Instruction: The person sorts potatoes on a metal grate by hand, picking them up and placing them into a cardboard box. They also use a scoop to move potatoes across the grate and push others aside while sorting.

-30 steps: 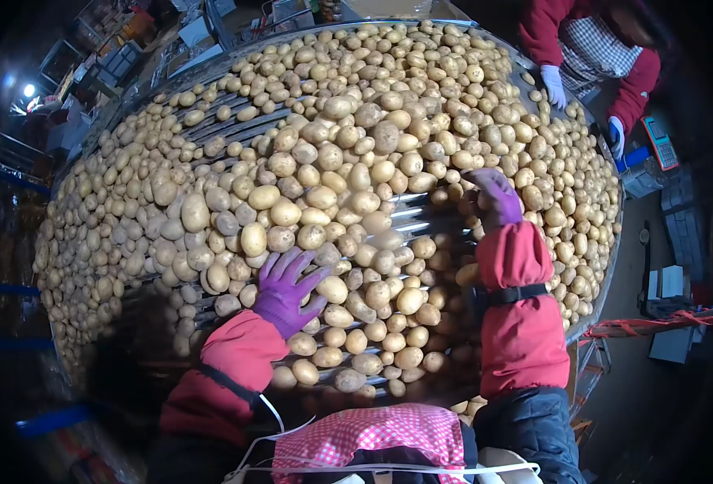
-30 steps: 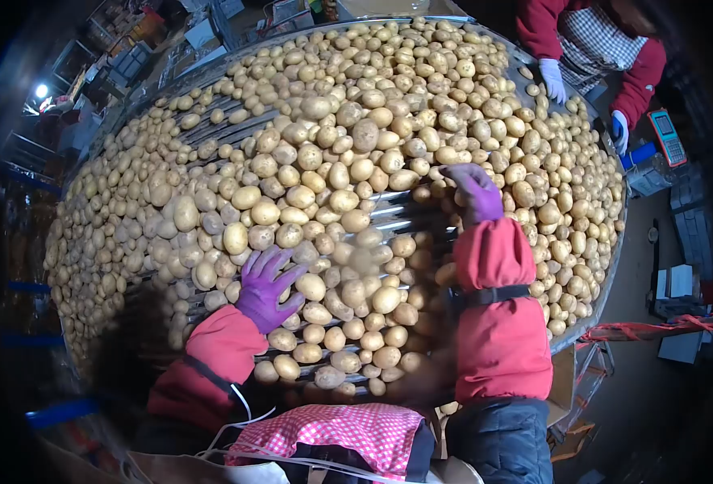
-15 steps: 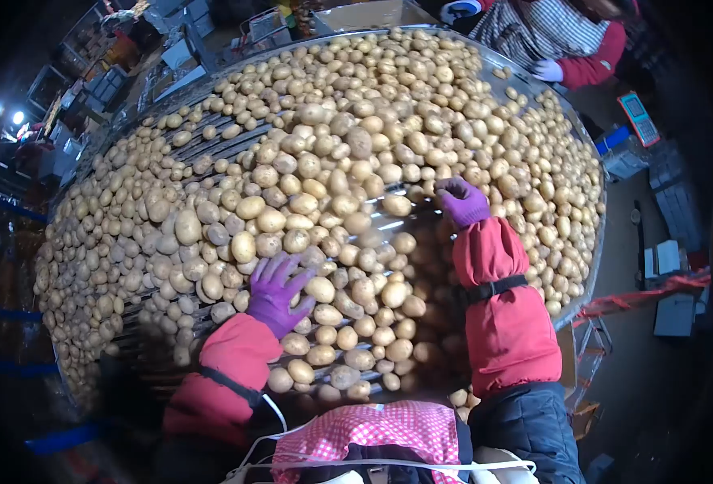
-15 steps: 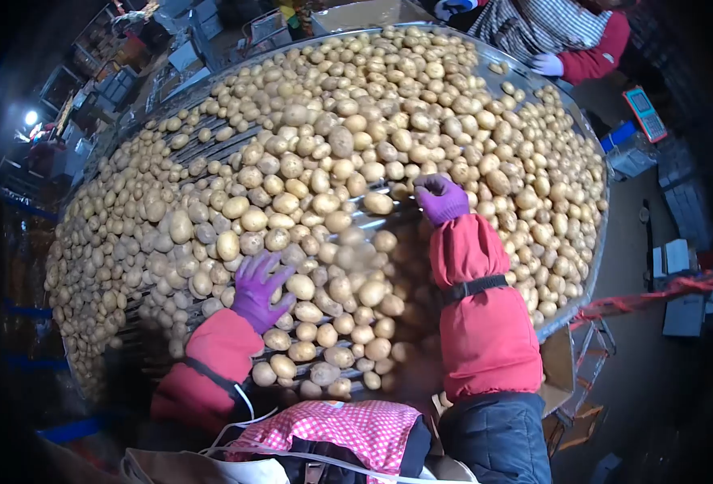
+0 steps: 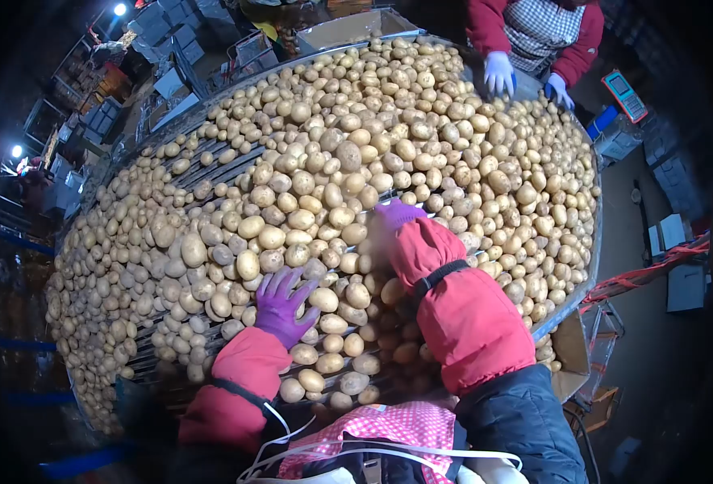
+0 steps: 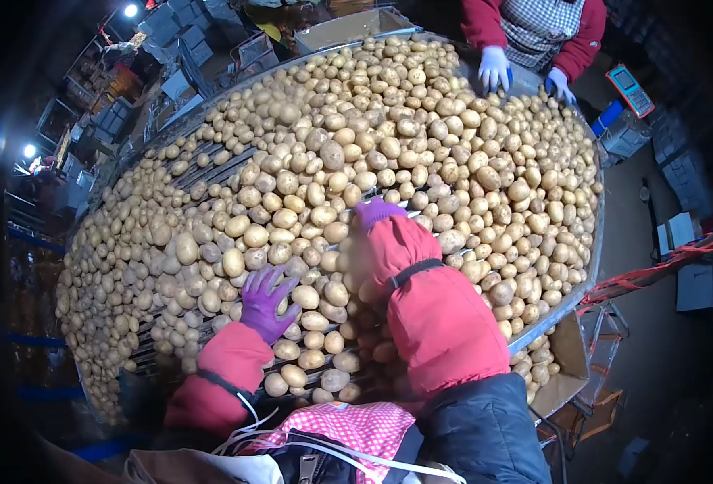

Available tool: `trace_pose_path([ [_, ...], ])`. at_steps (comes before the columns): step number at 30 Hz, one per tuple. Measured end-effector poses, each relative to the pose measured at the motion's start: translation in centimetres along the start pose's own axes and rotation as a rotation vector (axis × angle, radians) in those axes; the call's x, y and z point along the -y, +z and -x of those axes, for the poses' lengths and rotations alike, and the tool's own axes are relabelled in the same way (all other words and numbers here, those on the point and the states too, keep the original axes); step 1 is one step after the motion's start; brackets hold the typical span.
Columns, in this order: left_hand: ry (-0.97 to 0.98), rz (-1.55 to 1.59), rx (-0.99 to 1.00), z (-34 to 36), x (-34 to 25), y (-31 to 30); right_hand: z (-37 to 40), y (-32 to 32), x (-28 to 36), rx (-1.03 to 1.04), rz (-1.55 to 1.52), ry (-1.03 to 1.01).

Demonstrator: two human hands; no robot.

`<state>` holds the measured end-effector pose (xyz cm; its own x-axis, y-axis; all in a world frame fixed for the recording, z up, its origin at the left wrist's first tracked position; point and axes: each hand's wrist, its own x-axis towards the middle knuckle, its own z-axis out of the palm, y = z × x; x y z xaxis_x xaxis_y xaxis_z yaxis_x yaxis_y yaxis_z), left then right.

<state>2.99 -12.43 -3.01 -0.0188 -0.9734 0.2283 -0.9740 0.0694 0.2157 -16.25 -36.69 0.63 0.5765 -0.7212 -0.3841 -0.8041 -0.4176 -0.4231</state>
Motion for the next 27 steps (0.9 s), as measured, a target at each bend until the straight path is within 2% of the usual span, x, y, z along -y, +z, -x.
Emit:
trace_pose_path([
  [2, 0.011, -0.018, -0.016, 0.3, 0.3, 0.4, -1.7, 1.2, -2.5, -0.043, -0.084, 0.030],
  [3, 0.025, -0.024, -0.018, 0.4, 0.4, 0.6, -0.1, 1.6, -4.5, -0.126, -0.446, 0.069],
  [5, 0.018, -0.015, 0.004, 0.3, 0.2, 0.5, 6.1, 0.9, -6.6, -0.340, -0.857, 0.076],
  [7, 0.017, -0.024, -0.004, 0.4, 0.0, 0.6, 14.2, 0.6, -11.0, -0.406, -1.180, 0.047],
  [9, 0.027, -0.064, -0.012, 0.6, 0.1, 1.0, 23.5, 0.6, -15.2, -0.510, -1.209, 0.107],
  [10, 0.033, -0.069, -0.018, 0.6, 0.2, 1.1, 27.8, 1.7, -18.3, -0.462, -1.305, 0.189],
  [11, 0.040, -0.073, -0.025, 0.6, -0.1, 1.2, 31.6, 2.8, -20.6, -0.480, -1.228, 0.368],
  [12, 0.026, -0.088, -0.017, 0.4, -0.9, 0.9, 34.0, 6.7, -24.2, -0.631, -1.062, 0.342],
  [13, 0.038, -0.103, -0.013, 0.4, -1.4, 1.1, 36.3, 8.7, -25.3, -0.716, -0.890, 0.458],
  [15, 0.061, -0.138, -0.015, 0.5, -1.2, 1.0, 38.5, 10.0, -26.5, -0.852, -0.495, 0.482],
  [18, 0.074, -0.123, -0.031, 0.5, -1.1, 1.0, 35.2, 6.1, -23.2, -0.847, -0.893, 0.454],
  [20, 0.069, -0.084, -0.052, 0.6, -0.9, 1.3, 30.1, 3.7, -21.3, -0.797, -0.821, 0.439],
  [21, 0.070, -0.080, -0.051, 0.5, -0.9, 1.4, 27.0, 3.5, -21.7, -0.795, -0.865, 0.337],
  [22, 0.066, -0.077, -0.051, 0.5, -1.1, 1.1, 23.8, 2.4, -21.6, -0.778, -0.761, 0.287],
  [24, 0.042, -0.057, -0.031, 0.2, -1.7, 0.0, 16.8, 0.8, -22.6, -0.874, -0.513, 0.151],
  [25, 0.045, -0.041, -0.033, -0.2, -1.9, -0.4, 14.2, -1.7, -21.6, -0.787, -0.461, 0.293],
  [26, 0.045, -0.025, -0.030, -0.4, -1.8, -0.6, 11.0, -3.1, -21.5, -0.788, -0.322, 0.306],
  [27, 0.043, -0.009, -0.021, -0.4, -1.5, -0.7, 7.8, -4.9, -21.8, -0.663, -0.355, 0.300],
])
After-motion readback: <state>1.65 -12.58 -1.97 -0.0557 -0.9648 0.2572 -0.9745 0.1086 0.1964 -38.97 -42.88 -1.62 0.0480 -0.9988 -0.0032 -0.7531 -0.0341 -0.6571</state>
